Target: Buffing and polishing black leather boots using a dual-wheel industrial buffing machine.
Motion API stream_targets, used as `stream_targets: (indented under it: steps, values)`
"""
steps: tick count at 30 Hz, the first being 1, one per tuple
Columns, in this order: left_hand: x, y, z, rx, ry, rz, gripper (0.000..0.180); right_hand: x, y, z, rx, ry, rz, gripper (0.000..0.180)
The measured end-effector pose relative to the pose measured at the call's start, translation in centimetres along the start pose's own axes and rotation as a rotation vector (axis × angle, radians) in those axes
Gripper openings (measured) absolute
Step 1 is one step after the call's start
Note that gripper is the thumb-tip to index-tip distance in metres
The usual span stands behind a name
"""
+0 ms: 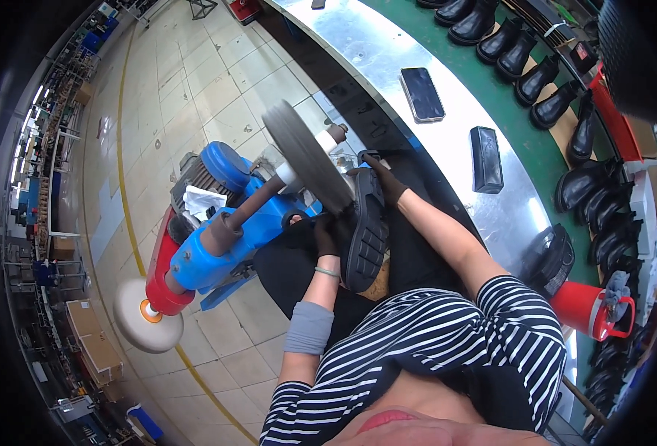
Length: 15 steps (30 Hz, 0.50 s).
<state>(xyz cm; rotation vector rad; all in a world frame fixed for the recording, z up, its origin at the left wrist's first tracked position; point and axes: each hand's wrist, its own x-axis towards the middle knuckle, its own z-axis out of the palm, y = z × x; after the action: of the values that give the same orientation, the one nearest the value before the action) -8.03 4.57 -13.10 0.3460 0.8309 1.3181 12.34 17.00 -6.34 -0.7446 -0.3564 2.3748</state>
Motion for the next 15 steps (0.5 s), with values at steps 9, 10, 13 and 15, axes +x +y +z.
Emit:
stream_targets:
  steps: [9, 10, 13, 15]
  values:
    - [-6.6, 4.0, 7.6, -0.252, 0.379, -0.158, 0.039, 3.7, 3.0, 1.5, -0.131, 0.069, -0.007, 0.081]
    - [-7.1, 3.4, 7.2, -0.303, 0.376, -0.202, 0.040, 3.1, 2.8, 2.6, -0.153, 0.053, 0.020, 0.081]
    - [-8.7, 2.6, 11.3, -0.348, 0.419, -0.314, 0.042, 3.4, 2.4, 0.2, -0.163, 0.033, 0.024, 0.082]
    - [-10.4, 2.7, 14.9, -0.336, 0.485, -0.325, 0.041, 2.7, 1.8, 0.2, -0.208, 0.023, 0.018, 0.083]
